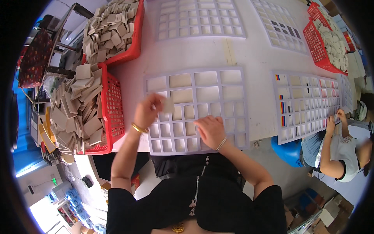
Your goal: The person picks small rectangular tiles from a red basket and places them into the compartments of a white grid tray. The person repeats this process, filling multiple trays with the tiles one by one.
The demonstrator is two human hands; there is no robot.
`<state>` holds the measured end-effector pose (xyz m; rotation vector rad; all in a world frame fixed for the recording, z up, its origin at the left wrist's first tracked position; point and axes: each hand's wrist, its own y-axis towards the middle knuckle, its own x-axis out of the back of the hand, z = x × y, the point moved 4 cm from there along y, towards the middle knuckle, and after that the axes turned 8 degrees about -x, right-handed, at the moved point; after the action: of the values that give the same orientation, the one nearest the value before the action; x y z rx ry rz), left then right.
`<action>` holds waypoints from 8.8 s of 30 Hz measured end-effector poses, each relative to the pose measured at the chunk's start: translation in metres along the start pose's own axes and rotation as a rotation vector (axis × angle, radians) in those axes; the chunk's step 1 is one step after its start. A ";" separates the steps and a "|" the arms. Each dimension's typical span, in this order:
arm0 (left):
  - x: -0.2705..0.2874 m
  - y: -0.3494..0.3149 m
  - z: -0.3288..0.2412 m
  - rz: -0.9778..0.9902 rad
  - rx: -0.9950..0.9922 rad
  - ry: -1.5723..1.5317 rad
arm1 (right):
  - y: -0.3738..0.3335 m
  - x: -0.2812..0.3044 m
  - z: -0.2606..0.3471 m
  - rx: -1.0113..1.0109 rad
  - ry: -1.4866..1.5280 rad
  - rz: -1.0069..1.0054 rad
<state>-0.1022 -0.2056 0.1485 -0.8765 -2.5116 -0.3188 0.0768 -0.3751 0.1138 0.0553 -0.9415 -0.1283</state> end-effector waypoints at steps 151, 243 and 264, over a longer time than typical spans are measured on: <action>0.208 -0.172 0.033 -0.149 0.121 1.358 | -0.047 0.091 -0.100 -0.527 -0.064 -0.019; -0.086 0.074 0.008 -0.080 -0.432 0.583 | 0.077 0.075 -0.075 -0.478 0.931 -0.543; -0.090 0.009 0.038 0.294 -0.263 0.856 | 0.191 -0.031 -0.075 -0.279 0.086 -0.054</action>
<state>-0.0471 -0.2324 0.0719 -0.9307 -1.5551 -0.7497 0.1357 -0.1825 0.0652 -0.1704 -0.8292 -0.3038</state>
